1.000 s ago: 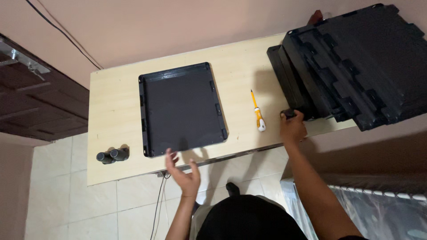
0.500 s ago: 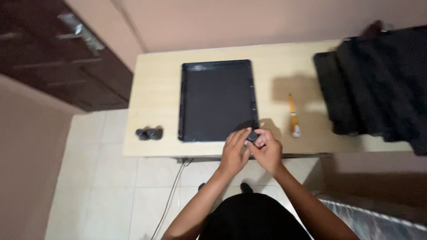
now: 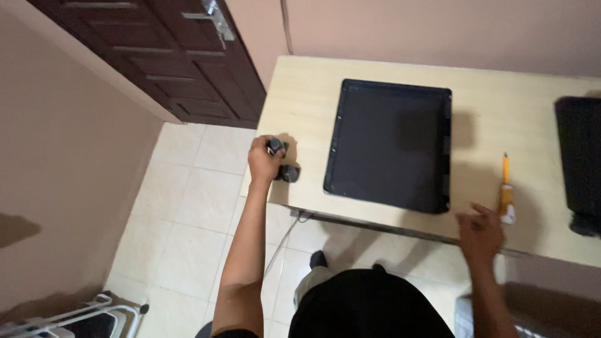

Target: The person uses a screwdriver to remove screws from a black plastic frame, separates the frame into two pieces, and then attaches a small black plastic connector to a long black plastic strip. The person handles several small black plastic connectors and a screwdriver on a light-colored table.

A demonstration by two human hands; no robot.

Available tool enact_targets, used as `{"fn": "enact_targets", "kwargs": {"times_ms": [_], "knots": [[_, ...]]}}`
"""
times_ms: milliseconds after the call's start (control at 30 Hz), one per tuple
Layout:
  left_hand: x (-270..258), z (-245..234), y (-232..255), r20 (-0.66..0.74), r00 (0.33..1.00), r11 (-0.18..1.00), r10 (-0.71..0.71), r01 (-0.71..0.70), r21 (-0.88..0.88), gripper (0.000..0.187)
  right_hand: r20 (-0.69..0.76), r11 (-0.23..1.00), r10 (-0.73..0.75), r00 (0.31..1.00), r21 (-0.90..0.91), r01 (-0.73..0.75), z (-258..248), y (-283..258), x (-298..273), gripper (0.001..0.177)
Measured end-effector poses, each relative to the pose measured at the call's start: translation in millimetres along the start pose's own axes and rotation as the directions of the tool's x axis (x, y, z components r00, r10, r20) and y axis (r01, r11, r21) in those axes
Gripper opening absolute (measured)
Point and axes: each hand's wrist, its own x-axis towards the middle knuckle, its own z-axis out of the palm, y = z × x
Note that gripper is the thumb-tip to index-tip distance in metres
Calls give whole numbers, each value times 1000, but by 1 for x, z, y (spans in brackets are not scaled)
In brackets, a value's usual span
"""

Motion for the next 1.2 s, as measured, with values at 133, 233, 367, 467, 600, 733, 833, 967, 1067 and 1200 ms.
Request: {"fn": "enact_targets", "kwargs": {"times_ms": [133, 233, 367, 467, 600, 733, 833, 967, 1067, 1200], "knots": [[22, 4, -34, 75, 997, 995, -28, 20, 99, 47, -83, 973, 197, 977, 135, -185, -8, 10, 2, 28], [29, 11, -43, 151, 985, 984, -82, 57, 166, 49, -137, 967, 231, 963, 139, -212, -14, 6, 9, 29], [32, 16, -41, 209, 970, 970, -128, 78, 232, 48, -149, 972, 213, 966, 130, -195, -19, -5, 10, 27], [32, 16, -39, 227, 961, 968, -155, 102, 229, 47, -137, 970, 211, 968, 154, -189, -20, -7, 5, 26], [32, 12, -34, 246, 959, 964, -142, 78, 253, 59, -144, 951, 240, 960, 234, -203, -17, 1, 2, 31], [26, 7, -24, 135, 990, 994, -35, 21, 108, 76, -156, 935, 262, 952, 284, -210, -21, 22, 1, 29], [16, 2, -5, -23, 971, 970, 238, -237, 51, 77, -192, 915, 338, 921, 295, -274, -31, 43, 4, 27], [-12, 2, 36, -124, 921, 929, 368, -370, 13, 78, -242, 870, 424, 873, 378, -317, -43, 74, 6, 27], [-40, 9, 74, -90, 908, 909, 409, -414, -46, 79, -352, 868, 445, 823, 395, -301, -53, 96, 9, 30], [-77, 29, 117, 19, 896, 887, 443, -435, -152, 81, -492, 878, 478, 727, 259, -402, -69, 120, 17, 40]]}}
